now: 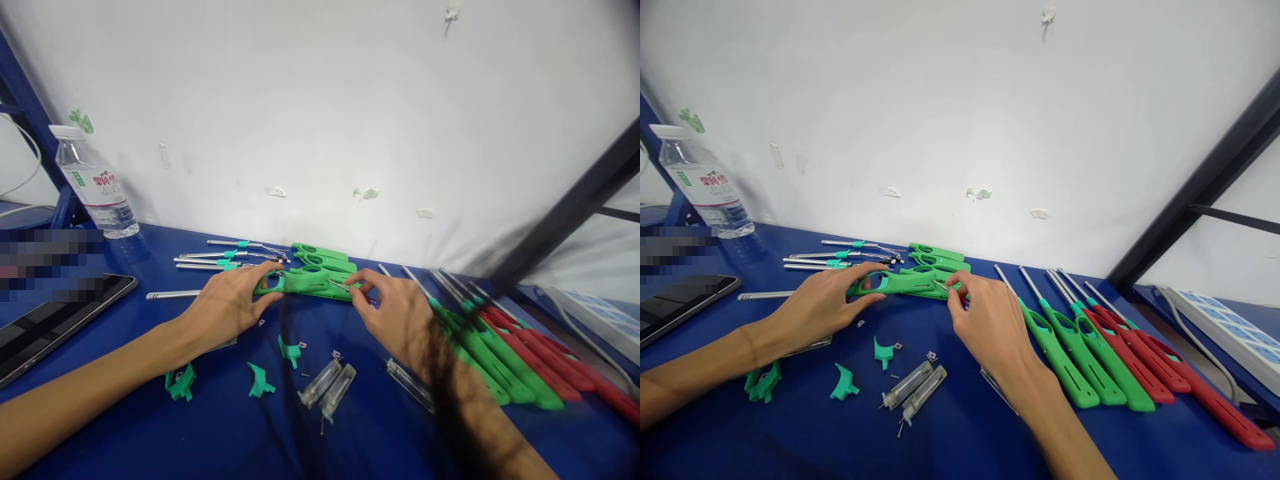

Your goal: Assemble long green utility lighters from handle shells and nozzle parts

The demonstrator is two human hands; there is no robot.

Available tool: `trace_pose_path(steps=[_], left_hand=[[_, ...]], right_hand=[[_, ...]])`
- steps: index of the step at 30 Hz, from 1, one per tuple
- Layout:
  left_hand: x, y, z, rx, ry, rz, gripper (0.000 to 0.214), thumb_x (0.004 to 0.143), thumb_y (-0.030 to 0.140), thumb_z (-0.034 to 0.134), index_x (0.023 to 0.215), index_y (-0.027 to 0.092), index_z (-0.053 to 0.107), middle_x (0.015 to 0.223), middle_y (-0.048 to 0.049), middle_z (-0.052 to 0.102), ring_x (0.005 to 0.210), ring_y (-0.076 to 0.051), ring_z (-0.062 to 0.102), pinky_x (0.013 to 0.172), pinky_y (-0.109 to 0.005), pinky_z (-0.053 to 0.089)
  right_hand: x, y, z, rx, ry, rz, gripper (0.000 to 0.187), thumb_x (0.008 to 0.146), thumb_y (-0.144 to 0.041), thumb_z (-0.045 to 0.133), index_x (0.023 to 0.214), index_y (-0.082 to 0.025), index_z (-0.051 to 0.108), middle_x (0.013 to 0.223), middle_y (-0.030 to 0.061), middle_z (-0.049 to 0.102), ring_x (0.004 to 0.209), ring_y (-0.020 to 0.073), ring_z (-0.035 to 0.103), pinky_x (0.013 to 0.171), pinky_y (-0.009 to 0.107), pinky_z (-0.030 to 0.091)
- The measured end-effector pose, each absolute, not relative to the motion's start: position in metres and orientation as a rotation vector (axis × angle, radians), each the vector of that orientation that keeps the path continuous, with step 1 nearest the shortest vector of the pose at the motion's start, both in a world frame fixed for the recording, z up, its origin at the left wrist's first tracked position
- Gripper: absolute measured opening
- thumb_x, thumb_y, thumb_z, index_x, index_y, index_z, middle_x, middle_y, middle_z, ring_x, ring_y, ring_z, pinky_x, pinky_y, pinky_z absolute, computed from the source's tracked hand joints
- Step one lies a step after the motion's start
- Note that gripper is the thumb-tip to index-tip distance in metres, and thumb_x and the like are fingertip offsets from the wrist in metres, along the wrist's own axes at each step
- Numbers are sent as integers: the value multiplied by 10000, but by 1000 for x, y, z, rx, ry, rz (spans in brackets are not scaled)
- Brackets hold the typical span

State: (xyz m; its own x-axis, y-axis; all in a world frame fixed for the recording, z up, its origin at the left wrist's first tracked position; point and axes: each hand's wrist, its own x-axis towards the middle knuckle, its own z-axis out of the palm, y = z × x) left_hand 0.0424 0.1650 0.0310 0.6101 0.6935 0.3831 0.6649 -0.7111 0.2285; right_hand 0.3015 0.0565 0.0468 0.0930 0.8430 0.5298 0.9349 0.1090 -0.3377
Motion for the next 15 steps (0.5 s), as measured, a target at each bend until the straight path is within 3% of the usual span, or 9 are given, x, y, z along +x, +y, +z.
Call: trace_pose_path(steps=[15], left_hand=[[43,165,31,2791,1150,737,510,999,524,529,1421,239,566,1100,-88,779,895,-316,753,791,-444,595]], right_hand=[[303,56,47,-1747,-1765,-166,162,946,-286,596,1001,-284,749,795,-21,786,644,203,675,653,314,438]])
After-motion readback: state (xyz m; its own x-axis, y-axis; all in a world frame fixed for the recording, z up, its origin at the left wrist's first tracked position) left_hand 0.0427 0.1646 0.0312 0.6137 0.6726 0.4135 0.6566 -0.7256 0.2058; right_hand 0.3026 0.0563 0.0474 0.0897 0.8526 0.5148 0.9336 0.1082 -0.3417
